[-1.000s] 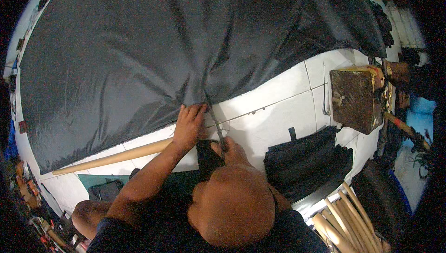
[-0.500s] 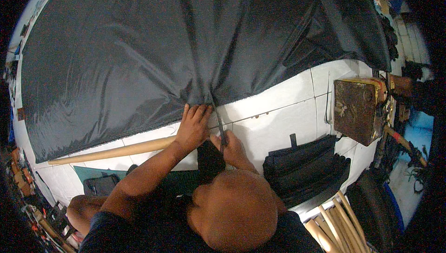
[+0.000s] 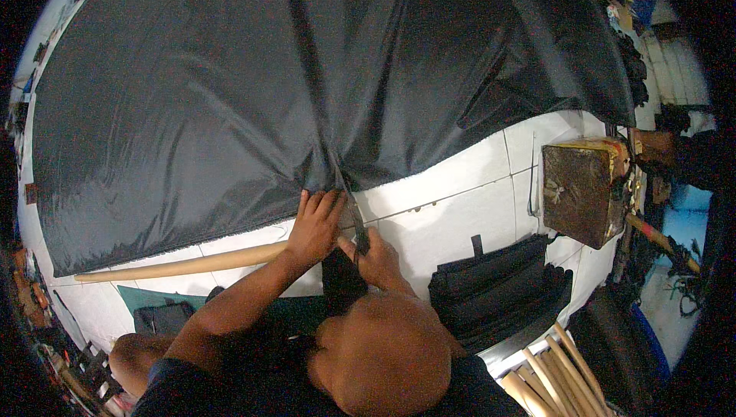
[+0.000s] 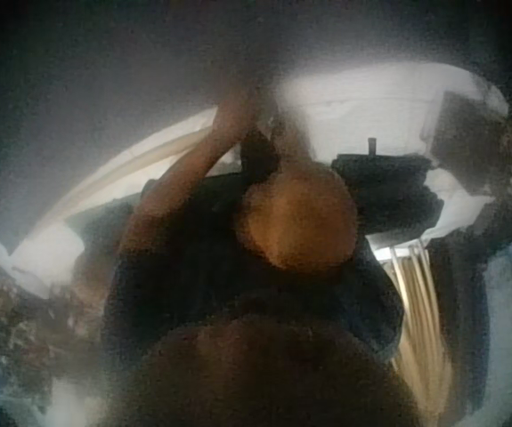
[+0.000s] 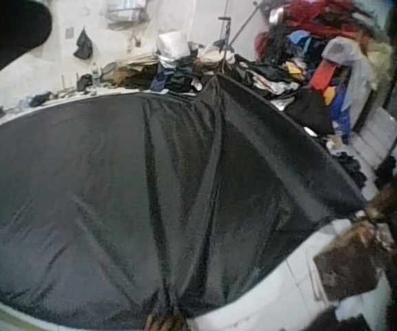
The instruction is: The person measures a large black fabric sheet on the floor using a long wooden stick as a guide, then cuts the fabric with scissors. The person repeats the measuring and cutting process to produce multiple rectangular fabric pieces.
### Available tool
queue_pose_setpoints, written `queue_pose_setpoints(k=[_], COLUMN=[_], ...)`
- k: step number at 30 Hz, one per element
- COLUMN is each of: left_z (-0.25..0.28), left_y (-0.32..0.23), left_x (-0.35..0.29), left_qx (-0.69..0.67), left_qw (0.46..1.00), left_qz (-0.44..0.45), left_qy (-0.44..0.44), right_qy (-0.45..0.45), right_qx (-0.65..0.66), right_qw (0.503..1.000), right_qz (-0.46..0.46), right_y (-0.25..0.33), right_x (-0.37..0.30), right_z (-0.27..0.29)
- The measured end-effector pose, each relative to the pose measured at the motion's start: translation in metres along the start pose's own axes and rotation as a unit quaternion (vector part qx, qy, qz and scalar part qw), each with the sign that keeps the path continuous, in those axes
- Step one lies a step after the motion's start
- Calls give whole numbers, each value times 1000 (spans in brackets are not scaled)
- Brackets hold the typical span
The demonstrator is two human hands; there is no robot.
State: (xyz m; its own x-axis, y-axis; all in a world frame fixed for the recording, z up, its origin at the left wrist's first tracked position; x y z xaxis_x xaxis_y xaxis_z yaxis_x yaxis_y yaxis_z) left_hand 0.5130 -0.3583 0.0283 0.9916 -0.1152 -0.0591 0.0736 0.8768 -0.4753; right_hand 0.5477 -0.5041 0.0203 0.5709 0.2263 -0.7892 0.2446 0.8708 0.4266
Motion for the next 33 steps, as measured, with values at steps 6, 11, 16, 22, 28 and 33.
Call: queue_pose_setpoints(k=[6,11,16,22,28,33], left_z=[-4,-3,-8,-6,-9,-8], left_y=[1,2,4,2,3,2], left_x=[-2,-2,-3,-3,-2,-6], left_qx=[-4,-4,-9,-11,13,-3], left_qw=[1000,1000,1000,1000,999,1000], left_qz=[-11,-9,-3,-6,-12,-18], left_qy=[-2,-6,13,1,28,-4], right_qy=[2,-30,-36,-27,-22,-48], right_qx=[10,54,52,59,79,82], right_qw=[1000,998,996,995,995,992], right_qz=[1,27,67,76,56,85], right_y=[-6,-4,3,24,27,31], right_x=[9,4,5,32,37,37], right_z=[-2,-4,3,3,1,0])
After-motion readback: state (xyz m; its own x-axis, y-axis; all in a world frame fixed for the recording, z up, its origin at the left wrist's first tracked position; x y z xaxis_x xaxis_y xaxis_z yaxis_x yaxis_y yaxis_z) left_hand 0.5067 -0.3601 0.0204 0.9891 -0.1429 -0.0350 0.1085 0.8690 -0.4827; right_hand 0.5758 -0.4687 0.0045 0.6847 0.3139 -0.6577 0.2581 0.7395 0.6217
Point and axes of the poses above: each hand's wrist, its own x-axis towards the middle knuckle, its own z-axis out of the back of the hand, y = z × x, the point moved 7 cm from there along x, towards the middle knuckle, and after that the axes turned 14 degrees about -z, right-handed, at the moved point
